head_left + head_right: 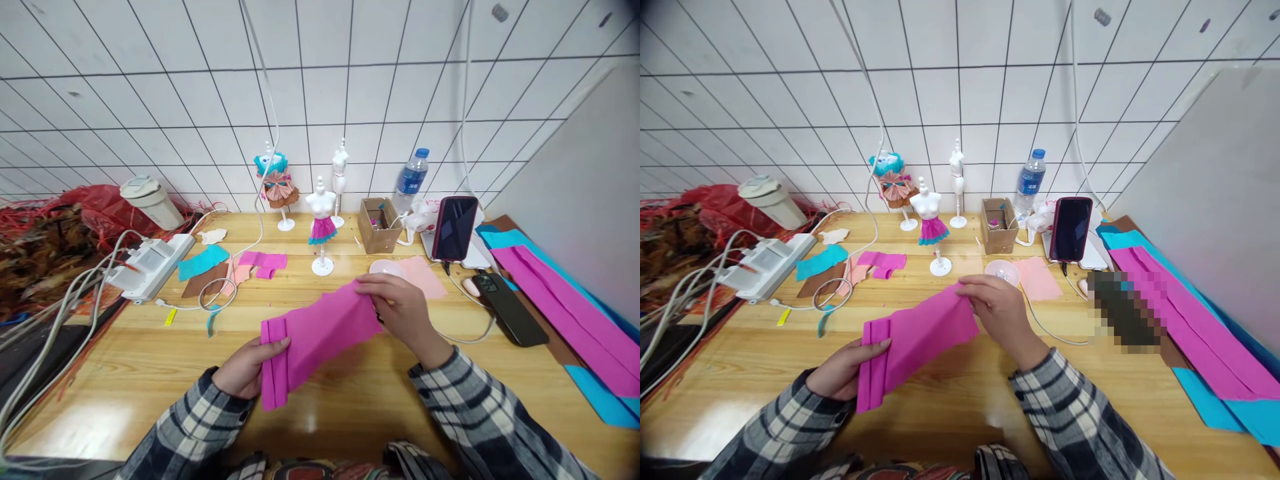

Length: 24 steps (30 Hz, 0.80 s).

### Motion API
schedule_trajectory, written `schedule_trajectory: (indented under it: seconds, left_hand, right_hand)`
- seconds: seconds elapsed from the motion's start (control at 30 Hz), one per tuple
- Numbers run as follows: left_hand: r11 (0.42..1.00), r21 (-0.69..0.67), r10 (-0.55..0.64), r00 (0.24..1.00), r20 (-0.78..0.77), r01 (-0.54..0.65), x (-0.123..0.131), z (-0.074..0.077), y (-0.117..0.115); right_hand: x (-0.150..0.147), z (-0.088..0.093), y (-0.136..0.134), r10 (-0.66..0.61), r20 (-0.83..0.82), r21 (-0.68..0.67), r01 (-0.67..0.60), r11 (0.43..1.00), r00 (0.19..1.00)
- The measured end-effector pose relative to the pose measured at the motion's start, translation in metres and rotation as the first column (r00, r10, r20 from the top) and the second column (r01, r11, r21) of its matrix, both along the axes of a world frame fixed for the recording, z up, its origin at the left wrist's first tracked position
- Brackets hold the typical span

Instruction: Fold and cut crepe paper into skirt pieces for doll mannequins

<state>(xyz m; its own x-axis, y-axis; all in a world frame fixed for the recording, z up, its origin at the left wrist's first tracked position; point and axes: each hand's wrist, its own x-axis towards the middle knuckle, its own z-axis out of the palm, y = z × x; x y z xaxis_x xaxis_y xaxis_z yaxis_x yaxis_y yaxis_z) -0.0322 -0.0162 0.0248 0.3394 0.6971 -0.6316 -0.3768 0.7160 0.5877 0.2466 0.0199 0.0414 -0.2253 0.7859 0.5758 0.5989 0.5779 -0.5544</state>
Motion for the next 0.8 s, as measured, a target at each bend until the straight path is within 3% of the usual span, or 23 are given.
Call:
schedule_trajectory:
  seconds: [0.13,0.27,0.37,0.5,0.57,0.63,0.7,0.73,0.8]
  left_hand:
    - [0.996,0.021,0.088,0.993,0.076,-0.090,-0.003,0.007,0.014]
    - [0.994,0.045,0.090,0.975,0.204,-0.101,-0.006,0.010,0.030]
    - [0.992,0.100,0.038,0.935,0.353,-0.078,-0.006,0.006,0.042]
    - [0.968,0.142,0.116,0.873,0.473,-0.206,0.005,-0.006,0.057]
    - [0.968,0.128,0.129,0.867,0.481,-0.215,0.010,-0.013,0.062]
    - [0.971,0.126,0.120,0.868,0.483,-0.204,0.010,-0.019,0.064]
    - [0.973,0.138,0.097,0.866,0.490,-0.187,0.007,-0.022,0.065]
    - [0.971,0.150,0.088,0.866,0.492,-0.184,0.004,-0.023,0.065]
    - [0.964,0.179,0.089,0.872,0.482,-0.197,0.000,-0.022,0.065]
  right_hand:
    - [0.008,-0.018,0.012,-0.169,0.357,-0.202,0.252,0.946,0.919]
    - [0.011,-0.037,-0.008,-0.179,0.588,-0.312,0.425,0.850,0.789]
    - [0.016,-0.044,-0.019,-0.178,0.579,-0.355,0.443,0.823,0.795]
    - [0.022,-0.038,-0.021,-0.280,0.444,-0.415,0.473,0.778,0.851]
    - [0.014,-0.032,-0.023,-0.304,0.234,-0.513,0.383,0.768,0.923]
    - [-0.003,-0.028,-0.025,-0.215,-0.105,-0.664,0.092,0.742,0.971]
    - [-0.027,-0.026,-0.025,-0.127,-0.404,-0.745,-0.245,0.621,0.906]
    - [-0.040,-0.026,-0.024,-0.115,-0.485,-0.752,-0.347,0.561,0.867]
    - [-0.064,-0.029,-0.021,-0.147,-0.565,-0.737,-0.416,0.533,0.812]
